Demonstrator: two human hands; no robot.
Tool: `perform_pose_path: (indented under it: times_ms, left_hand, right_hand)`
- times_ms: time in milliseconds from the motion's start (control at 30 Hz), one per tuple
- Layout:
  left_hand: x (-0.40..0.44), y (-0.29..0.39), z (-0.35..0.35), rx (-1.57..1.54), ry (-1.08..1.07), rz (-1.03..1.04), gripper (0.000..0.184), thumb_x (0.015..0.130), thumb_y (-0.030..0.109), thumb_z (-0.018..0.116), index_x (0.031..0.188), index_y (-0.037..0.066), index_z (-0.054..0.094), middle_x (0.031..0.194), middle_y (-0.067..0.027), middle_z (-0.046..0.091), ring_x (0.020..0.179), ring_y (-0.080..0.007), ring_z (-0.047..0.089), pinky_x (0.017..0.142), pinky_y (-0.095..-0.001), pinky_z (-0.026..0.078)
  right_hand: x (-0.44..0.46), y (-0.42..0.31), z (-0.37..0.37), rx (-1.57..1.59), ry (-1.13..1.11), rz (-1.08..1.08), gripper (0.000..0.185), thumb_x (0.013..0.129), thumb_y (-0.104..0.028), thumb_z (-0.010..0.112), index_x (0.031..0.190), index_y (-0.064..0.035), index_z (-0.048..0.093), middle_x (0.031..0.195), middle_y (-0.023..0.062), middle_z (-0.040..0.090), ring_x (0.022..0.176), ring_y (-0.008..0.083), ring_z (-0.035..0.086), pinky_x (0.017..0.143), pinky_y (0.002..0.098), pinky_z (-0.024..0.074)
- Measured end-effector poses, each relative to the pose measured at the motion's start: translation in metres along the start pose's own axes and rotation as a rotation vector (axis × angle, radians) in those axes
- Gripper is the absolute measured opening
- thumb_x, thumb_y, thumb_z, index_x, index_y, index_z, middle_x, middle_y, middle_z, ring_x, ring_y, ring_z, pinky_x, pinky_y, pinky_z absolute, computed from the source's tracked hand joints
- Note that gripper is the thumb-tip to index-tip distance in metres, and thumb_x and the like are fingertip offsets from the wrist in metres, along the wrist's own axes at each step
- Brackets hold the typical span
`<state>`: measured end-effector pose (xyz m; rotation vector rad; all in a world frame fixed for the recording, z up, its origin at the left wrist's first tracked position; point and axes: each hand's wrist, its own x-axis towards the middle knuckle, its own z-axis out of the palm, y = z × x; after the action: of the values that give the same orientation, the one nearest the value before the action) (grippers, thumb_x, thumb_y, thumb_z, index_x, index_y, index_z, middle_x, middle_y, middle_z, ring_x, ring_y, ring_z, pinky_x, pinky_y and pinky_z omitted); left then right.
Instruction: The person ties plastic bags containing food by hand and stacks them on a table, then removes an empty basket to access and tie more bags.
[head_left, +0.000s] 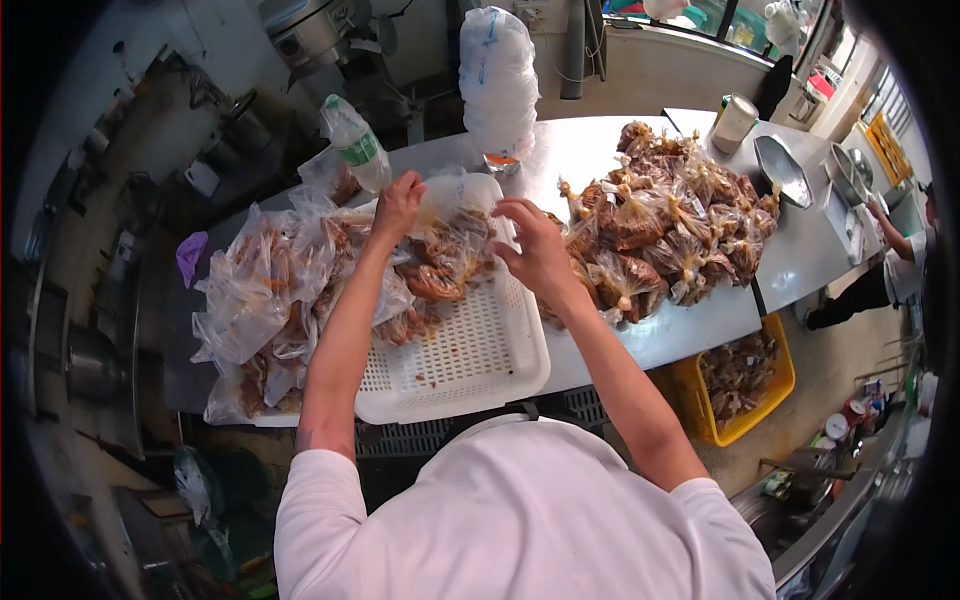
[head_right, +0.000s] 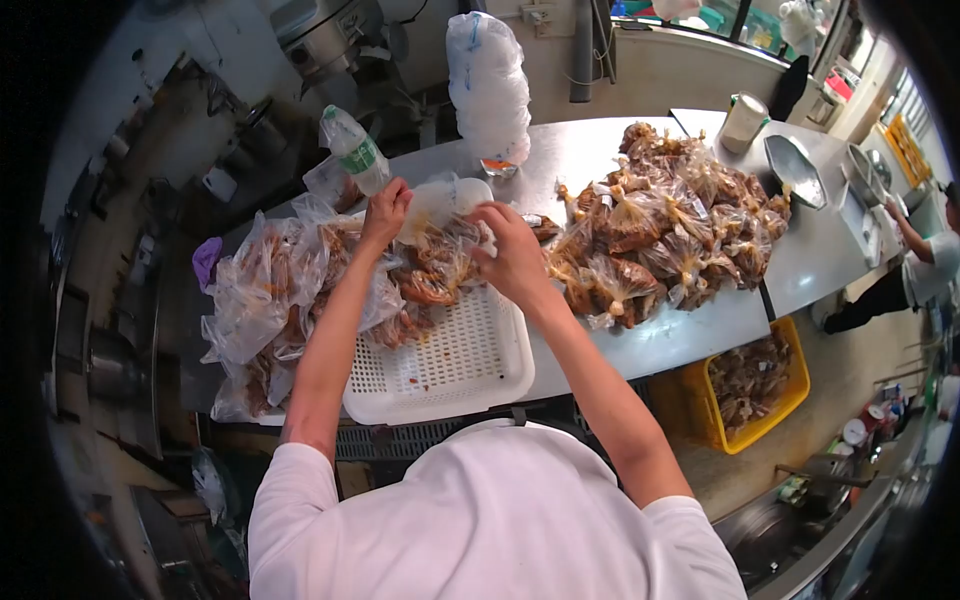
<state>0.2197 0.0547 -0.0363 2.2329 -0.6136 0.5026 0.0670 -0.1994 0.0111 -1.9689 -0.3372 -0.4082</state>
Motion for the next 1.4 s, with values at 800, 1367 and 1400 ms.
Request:
perform_pose_path:
  times_ms: [800, 1367, 1400]
  left_hand:
    - [-0.127, 0.098, -0.003, -0.195, -0.4, -0.195, 0.026, 0.075, 0.011, 0.082, 0.069, 0.0, 0.059, 0.061, -0.0023, 0.06, 0.062, -0.0164, 0.061, 0.061, -0.0337, 0.049]
    - [-0.117, 0.171, -0.029, -0.41, 0.098, -0.169, 0.067, 0.077, 0.03, 0.088, 0.133, 0.008, 0.059, 0.154, -0.0155, 0.033, 0.132, -0.0304, 0.046, 0.106, -0.0435, 0.043]
    - [-0.132, 0.148, -0.002, -0.495, 0.083, -0.206, 0.068, 0.079, 0.03, 0.087, 0.135, 0.007, 0.054, 0.141, -0.014, 0.044, 0.121, -0.0268, 0.053, 0.099, -0.0409, 0.047]
  right_hand:
    - [0.02, -0.023, 0.022, -0.105, -0.587, -0.315, 0.025, 0.077, -0.009, 0.08, 0.099, -0.0002, 0.072, 0.099, 0.0136, 0.07, 0.095, 0.0288, 0.068, 0.081, 0.0399, 0.0543]
    - [-0.049, 0.016, 0.074, 0.613, 0.023, 0.285, 0.016, 0.095, -0.005, 0.054, 0.089, 0.0012, 0.068, 0.075, 0.0089, 0.07, 0.072, 0.0276, 0.068, 0.068, 0.0412, 0.0531]
    - [-0.052, 0.025, 0.085, 0.443, -0.034, 0.061, 0.012, 0.092, -0.007, 0.058, 0.089, 0.0018, 0.066, 0.078, 0.0152, 0.07, 0.073, 0.0335, 0.068, 0.067, 0.0426, 0.0522]
